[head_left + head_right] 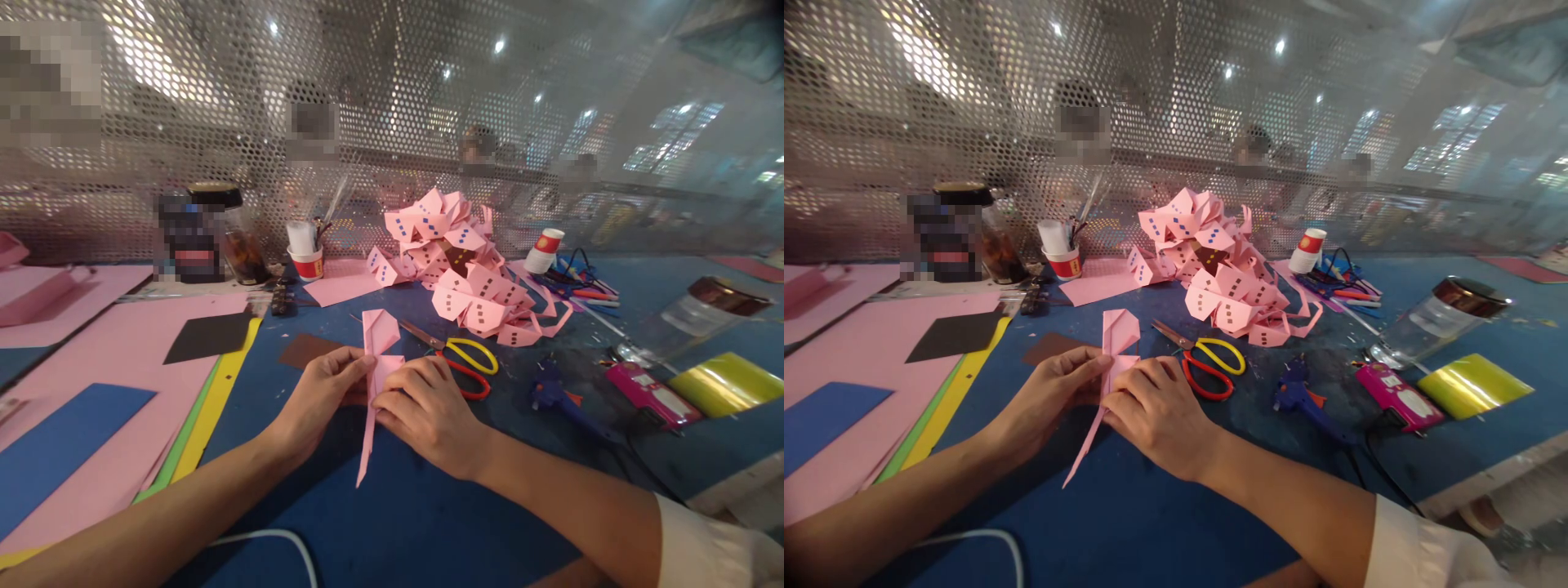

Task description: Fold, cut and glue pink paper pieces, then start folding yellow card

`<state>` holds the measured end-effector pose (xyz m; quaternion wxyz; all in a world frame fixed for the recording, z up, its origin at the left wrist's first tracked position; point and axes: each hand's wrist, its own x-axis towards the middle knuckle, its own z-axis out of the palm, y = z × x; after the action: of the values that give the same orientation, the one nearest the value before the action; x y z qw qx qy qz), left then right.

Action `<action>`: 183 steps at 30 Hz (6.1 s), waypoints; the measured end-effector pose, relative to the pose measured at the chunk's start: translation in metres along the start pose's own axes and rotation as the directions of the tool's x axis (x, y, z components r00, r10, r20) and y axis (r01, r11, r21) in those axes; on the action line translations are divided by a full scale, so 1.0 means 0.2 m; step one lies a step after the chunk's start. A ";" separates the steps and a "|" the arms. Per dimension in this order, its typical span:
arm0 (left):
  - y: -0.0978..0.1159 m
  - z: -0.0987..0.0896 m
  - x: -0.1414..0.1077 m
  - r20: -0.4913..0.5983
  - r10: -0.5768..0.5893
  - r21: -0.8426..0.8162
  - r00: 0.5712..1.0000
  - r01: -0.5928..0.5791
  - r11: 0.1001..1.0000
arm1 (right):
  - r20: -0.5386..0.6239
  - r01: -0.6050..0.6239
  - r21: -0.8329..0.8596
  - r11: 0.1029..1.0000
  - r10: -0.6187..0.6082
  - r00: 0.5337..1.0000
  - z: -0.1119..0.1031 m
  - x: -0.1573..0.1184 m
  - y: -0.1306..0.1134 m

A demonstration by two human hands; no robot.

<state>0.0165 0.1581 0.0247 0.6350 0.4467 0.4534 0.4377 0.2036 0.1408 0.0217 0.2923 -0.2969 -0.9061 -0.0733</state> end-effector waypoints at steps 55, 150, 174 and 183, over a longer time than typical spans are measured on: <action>-0.02 0.05 -0.03 0.047 0.082 -0.002 0.996 -0.082 0.997 | 0.003 -0.307 -0.002 0.952 0.307 0.952 0.02 0.01 0.01; 0.01 0.03 -0.03 -0.010 0.126 0.028 0.992 -0.125 0.992 | 0.472 -0.655 0.675 0.339 0.485 0.737 0.05 0.02 0.04; -0.02 0.01 -0.02 -0.010 0.138 0.022 0.990 -0.138 0.990 | 0.464 -0.639 0.684 0.353 0.465 0.753 0.06 0.02 0.04; 0.01 0.02 -0.01 -0.029 0.130 -0.056 0.991 -0.131 0.990 | 0.504 -0.645 0.708 0.289 0.434 0.747 0.02 0.04 0.03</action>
<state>0.0201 0.1559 0.0274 0.6118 0.4512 0.4186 0.4968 0.2000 0.1500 0.0226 0.3058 -0.4080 -0.6874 0.5172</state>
